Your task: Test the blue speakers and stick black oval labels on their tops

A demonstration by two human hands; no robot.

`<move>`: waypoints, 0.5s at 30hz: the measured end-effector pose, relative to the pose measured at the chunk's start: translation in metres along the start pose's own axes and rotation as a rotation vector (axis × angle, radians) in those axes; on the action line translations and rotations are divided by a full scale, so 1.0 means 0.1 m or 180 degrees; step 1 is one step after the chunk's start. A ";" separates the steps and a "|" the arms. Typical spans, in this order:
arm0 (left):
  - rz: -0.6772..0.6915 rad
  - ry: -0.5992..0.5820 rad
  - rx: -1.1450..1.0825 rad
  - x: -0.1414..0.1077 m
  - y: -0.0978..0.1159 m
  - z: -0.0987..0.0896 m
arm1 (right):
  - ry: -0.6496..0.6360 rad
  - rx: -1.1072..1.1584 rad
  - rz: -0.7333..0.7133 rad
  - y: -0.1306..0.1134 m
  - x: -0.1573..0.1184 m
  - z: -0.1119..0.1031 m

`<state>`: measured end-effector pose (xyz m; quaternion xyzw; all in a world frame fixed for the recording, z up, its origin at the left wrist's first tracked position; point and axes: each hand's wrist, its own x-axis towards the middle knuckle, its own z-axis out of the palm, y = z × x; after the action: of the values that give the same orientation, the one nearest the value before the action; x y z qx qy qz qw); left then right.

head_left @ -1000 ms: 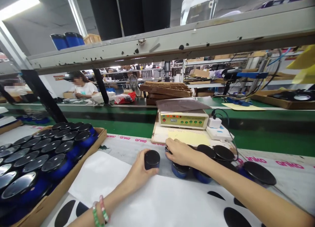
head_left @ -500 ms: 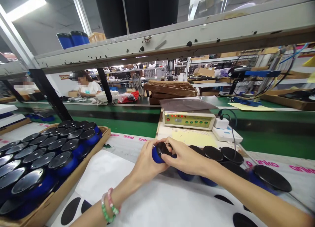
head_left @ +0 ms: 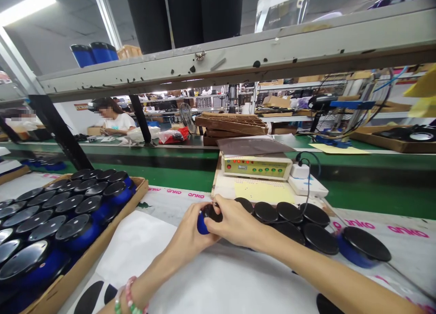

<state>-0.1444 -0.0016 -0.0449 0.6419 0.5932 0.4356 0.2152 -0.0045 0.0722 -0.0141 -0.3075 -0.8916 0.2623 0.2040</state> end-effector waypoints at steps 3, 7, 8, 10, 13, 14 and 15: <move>0.0013 0.0053 0.0072 -0.01 -0.04 0.02 | 0.0005 -0.0079 -0.0016 0.00 0.04 0.05; -0.0083 0.0214 0.0197 0.12 -0.23 -0.05 | -0.0125 -0.0189 -0.0041 0.11 0.14 -0.08; -0.0138 0.0332 0.0227 0.19 -0.30 -0.10 | -0.0101 -0.0262 -0.0006 0.16 0.16 -0.15; -0.0265 0.0580 0.0266 0.35 -0.49 -0.23 | -0.0028 -0.0494 0.0120 0.30 0.20 -0.27; -0.0444 0.0590 0.0269 0.54 -0.75 -0.42 | -0.0235 -0.0820 0.0266 0.52 0.21 -0.35; -0.0481 0.0511 0.0274 0.57 -0.81 -0.46 | -0.0363 -0.0871 0.0265 0.57 0.21 -0.34; -0.0499 0.0453 0.0290 0.58 -0.83 -0.48 | -0.0474 -0.0890 0.0236 0.61 0.20 -0.33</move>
<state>-0.2361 0.0589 -0.0676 0.5701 0.6746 0.4345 0.1765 0.0254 0.1379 -0.0205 -0.3454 -0.9201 0.1651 0.0828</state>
